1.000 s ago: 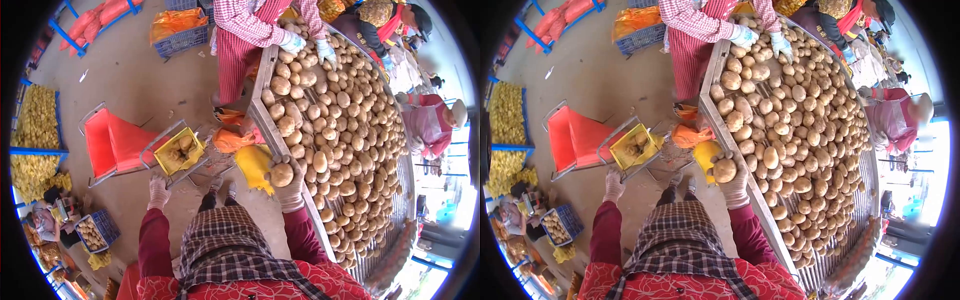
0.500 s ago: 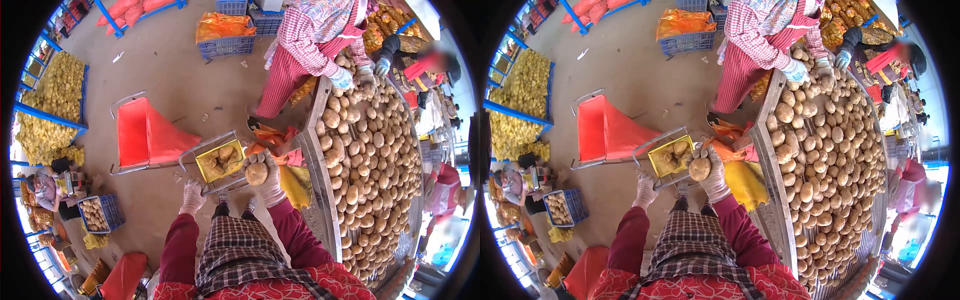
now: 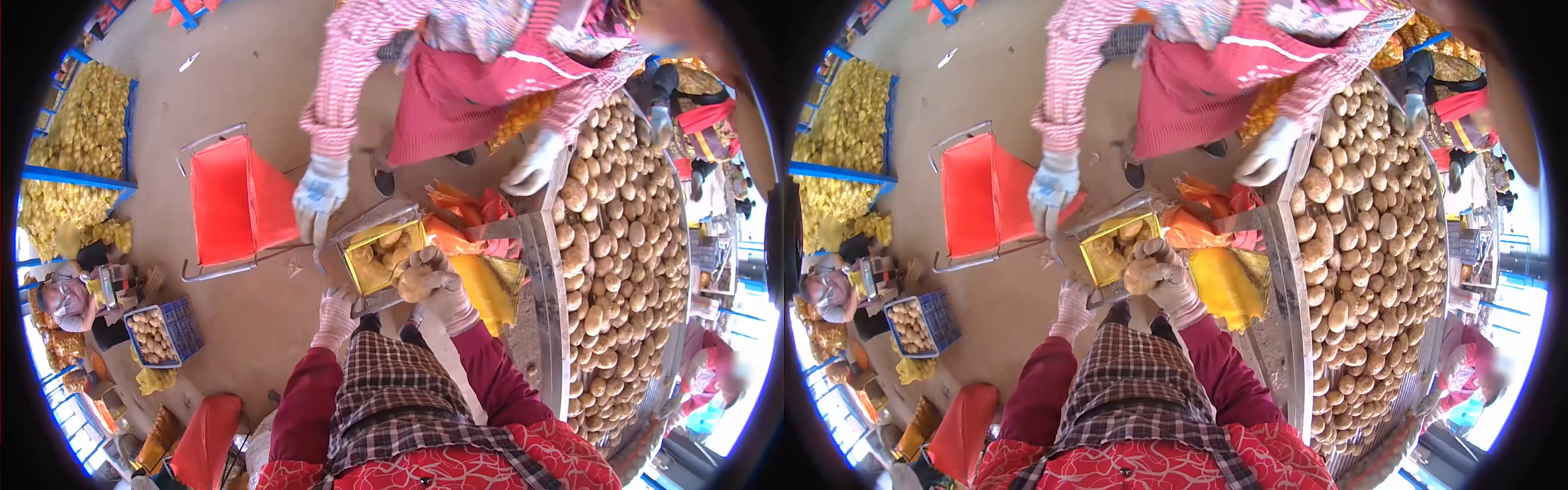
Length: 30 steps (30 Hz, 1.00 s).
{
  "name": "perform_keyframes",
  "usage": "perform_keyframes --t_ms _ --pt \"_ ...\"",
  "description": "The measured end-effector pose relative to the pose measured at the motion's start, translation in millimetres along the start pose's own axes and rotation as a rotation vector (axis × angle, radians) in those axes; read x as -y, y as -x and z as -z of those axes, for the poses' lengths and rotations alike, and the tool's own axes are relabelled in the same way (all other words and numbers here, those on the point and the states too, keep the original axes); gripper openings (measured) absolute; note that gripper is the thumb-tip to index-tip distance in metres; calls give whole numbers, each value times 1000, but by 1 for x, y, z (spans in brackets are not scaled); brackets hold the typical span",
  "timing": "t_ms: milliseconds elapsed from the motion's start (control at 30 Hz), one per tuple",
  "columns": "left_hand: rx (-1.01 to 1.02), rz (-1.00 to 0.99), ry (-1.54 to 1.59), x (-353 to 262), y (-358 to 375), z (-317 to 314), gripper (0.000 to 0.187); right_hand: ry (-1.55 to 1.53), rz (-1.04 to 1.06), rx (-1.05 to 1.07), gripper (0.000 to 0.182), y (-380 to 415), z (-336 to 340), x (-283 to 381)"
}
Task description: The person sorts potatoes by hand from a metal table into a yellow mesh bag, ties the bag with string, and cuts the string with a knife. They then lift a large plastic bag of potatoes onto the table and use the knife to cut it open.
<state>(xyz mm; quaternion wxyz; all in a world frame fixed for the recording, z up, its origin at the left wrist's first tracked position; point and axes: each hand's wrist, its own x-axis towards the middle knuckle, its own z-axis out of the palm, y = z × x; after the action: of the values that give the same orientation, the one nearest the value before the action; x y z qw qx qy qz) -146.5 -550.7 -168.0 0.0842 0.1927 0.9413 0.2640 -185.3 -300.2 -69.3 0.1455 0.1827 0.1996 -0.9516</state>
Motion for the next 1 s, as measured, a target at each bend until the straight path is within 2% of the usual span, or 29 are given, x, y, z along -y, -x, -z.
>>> perform_keyframes --t_ms 133,233,300,333,400,467,500,600,667,733,767,833,867,933,1000 --pt "19 -25 -10 1 -2 1 23 -57 61 31 34 -11 -10 -4" --pt "81 22 4 4 -2 -1 22 23 101 54 24 -16 -17 -3" --pt "52 -72 -63 7 -2 -6 20 85 122 -20 37 -9 -28 5" --pt "74 -72 -75 7 -15 -4 20 62 121 -29 37 -12 -36 12" --pt "-45 25 38 -1 3 0 18 319 223 -65 44 -4 -42 8" --pt "-47 46 -28 6 -4 -3 18 328 209 37 45 -18 -12 5" --pt "-1 50 -74 7 -10 -5 18 358 267 65 43 -19 -13 1" --pt "2 119 -7 2 -17 0 14 406 270 57 39 -28 -1 -6" --pt "-72 84 -33 1 -3 -8 12 515 273 -10 31 -35 1 -9" --pt "37 -94 -65 -3 34 -26 13 563 385 33 24 -45 -2 -4" --pt "36 -97 -72 -1 41 -33 13 648 418 35 21 -47 -2 -1" --pt "295 62 -6 -2 46 -38 19 754 448 2 21 -51 2 -4" --pt "290 60 0 -7 44 -35 19 869 469 -29 21 -51 6 -3" --pt "249 50 66 -8 36 -26 18 899 453 -38 21 -48 10 0" --pt "225 89 116 -6 31 -33 19 909 553 -57 22 -43 14 -4"
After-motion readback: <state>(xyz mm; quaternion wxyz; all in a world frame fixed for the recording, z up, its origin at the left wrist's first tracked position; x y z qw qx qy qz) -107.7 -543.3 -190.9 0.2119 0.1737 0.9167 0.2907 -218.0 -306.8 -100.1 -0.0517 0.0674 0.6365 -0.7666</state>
